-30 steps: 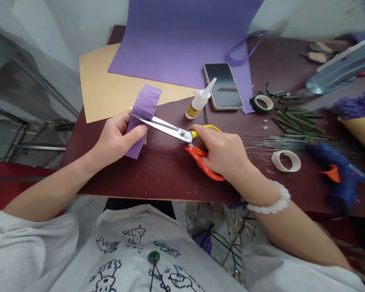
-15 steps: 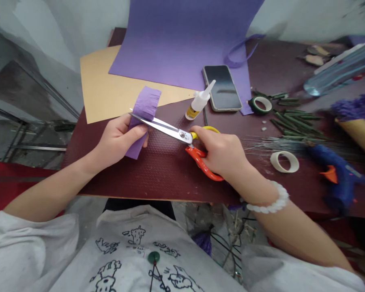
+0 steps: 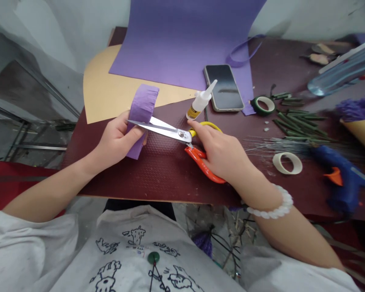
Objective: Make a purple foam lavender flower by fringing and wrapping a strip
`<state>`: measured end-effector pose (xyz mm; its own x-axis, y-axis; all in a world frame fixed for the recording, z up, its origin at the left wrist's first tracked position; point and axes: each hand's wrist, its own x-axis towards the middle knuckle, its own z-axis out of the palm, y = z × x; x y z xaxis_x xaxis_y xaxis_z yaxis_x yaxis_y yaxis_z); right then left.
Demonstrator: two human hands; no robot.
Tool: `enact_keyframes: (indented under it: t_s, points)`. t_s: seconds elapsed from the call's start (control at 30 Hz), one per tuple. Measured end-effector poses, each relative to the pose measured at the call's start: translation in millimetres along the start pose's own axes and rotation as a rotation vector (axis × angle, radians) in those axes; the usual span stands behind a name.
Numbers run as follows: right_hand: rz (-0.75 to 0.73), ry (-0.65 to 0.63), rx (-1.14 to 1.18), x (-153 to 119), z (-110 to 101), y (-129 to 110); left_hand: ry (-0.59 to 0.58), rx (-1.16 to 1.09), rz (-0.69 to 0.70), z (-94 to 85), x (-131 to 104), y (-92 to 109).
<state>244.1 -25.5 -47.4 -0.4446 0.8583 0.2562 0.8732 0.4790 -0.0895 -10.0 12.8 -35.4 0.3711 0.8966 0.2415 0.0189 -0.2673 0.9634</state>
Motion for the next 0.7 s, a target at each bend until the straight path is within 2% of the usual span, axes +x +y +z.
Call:
enact_keyframes:
  t_s: [0.53, 0.7]
  points:
    - [0.062, -0.033, -0.09, 0.7, -0.1, -0.4, 0.013, 0.151, -0.049, 5.6, -0.6, 7.0]
    - [0.071, -0.027, -0.053, -1.0, -0.7, -1.7, 0.005, 0.074, -0.064, 5.6, -1.4, 7.1]
